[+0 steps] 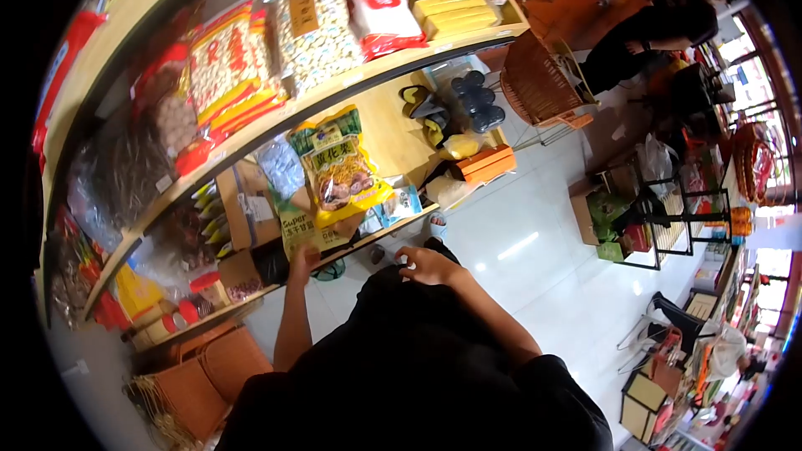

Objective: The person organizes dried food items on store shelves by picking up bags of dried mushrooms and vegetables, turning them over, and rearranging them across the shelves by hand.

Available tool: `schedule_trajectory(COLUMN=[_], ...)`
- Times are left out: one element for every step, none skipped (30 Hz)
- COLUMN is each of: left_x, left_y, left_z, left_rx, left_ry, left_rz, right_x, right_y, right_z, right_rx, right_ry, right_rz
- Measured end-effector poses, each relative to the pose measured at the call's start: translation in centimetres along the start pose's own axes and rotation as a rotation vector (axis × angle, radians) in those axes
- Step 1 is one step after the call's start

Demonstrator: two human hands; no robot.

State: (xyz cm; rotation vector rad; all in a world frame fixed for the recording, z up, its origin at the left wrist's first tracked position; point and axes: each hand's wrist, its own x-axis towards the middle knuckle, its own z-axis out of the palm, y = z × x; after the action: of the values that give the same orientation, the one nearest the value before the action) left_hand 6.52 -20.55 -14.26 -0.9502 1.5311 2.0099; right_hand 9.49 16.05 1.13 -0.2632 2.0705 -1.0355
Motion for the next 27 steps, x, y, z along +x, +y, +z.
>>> schedule_trajectory(left_x=[0.7,1.3,2.2,2.7,2.8,2.9,2.9,2.7,2.8,3.0,3.3,2.9,2.6,2.0,2.0,2.0,1.9,1.4,0.6,-0.2,0.4,1.0,1.5,1.5,1.6,1.7,1.6], left_y=[2.2,3.5,4.0,4.1,3.9,3.7,3.4,3.0,2.3,1.7,1.5,1.5,1.6,1.5,1.3,1.4,1.2,1.1,1.6,2.2,1.6,0.9,0.2,0.3,0.4,0.6,1.3], left_z=[1.1,1.5,1.7,1.9,2.2,2.8,3.3,3.9,4.3,4.6,4.8,5.3,5.8,6.2,6.4,6.6,6.9,7.4,8.3,9.0,8.6,8.5,8.2,8.6,8.9,9.1,9.7], left_rx=[0.020,0.044,0.026,0.008,0.010,0.034,0.060,0.068,0.088,0.106,0.161,0.164,0.196,0.229,0.253,0.259,0.260,0.265,0.293,0.324,0.365,0.404,0.422,0.424,0.427,0.442,0.419], left_ry=[0.022,0.044,0.038,0.028,0.035,0.048,0.059,0.059,0.069,0.079,0.061,0.064,0.052,0.044,0.042,0.052,0.047,0.041,0.032,0.023,0.027,0.030,0.036,0.068,0.099,0.103,0.106], left_rz=[0.039,0.078,0.094,0.111,0.107,0.110,0.113,0.109,0.072,0.033,-0.024,-0.030,-0.053,-0.080,-0.093,-0.090,-0.120,-0.153,-0.165,-0.182,-0.196,-0.210,-0.216,-0.199,-0.181,-0.187,-0.219], right_x=[0.1,0.6,1.1,1.3,1.5,1.6,1.5,1.4,1.4,1.3,1.2,1.2,1.3,1.3,1.4,1.5,2.2,2.3,2.4,2.4,2.3,2.4,2.6,2.9,3.1,3.3,3.5], right_y=[-0.1,0.5,0.8,1.1,1.3,1.1,0.9,0.7,0.7,0.8,0.8,1.0,1.3,1.5,1.3,1.3,2.9,2.8,2.3,2.0,1.2,1.4,2.0,2.4,2.7,3.1,3.3], right_z=[0.3,0.8,1.2,1.4,1.6,1.5,1.4,1.3,1.0,0.7,0.2,-0.2,-0.6,-1.1,-1.9,-2.8,-2.7,-3.2,-4.2,-5.2,-6.4,-6.9,-6.7,-6.9,-7.0,-7.1,-7.3], right_rx=[-0.026,-0.048,-0.087,-0.126,-0.138,-0.132,-0.130,-0.127,-0.116,-0.107,-0.104,-0.105,-0.109,-0.103,-0.129,-0.156,-0.210,-0.196,-0.168,-0.135,-0.087,-0.047,-0.029,-0.014,0.002,0.018,0.030], right_ry=[0.003,-0.003,-0.009,-0.013,-0.005,-0.007,0.015,0.039,0.051,0.050,0.038,0.024,0.019,0.009,-0.012,-0.026,0.004,0.004,0.002,-0.001,-0.048,-0.037,-0.005,0.030,0.034,0.026,0.019], right_rz=[0.003,0.007,-0.001,-0.009,-0.010,-0.011,-0.005,0.003,0.022,0.028,0.046,0.061,0.078,0.075,0.089,0.099,0.048,0.040,0.026,0.014,0.026,0.009,-0.032,-0.073,-0.075,-0.100,-0.125])
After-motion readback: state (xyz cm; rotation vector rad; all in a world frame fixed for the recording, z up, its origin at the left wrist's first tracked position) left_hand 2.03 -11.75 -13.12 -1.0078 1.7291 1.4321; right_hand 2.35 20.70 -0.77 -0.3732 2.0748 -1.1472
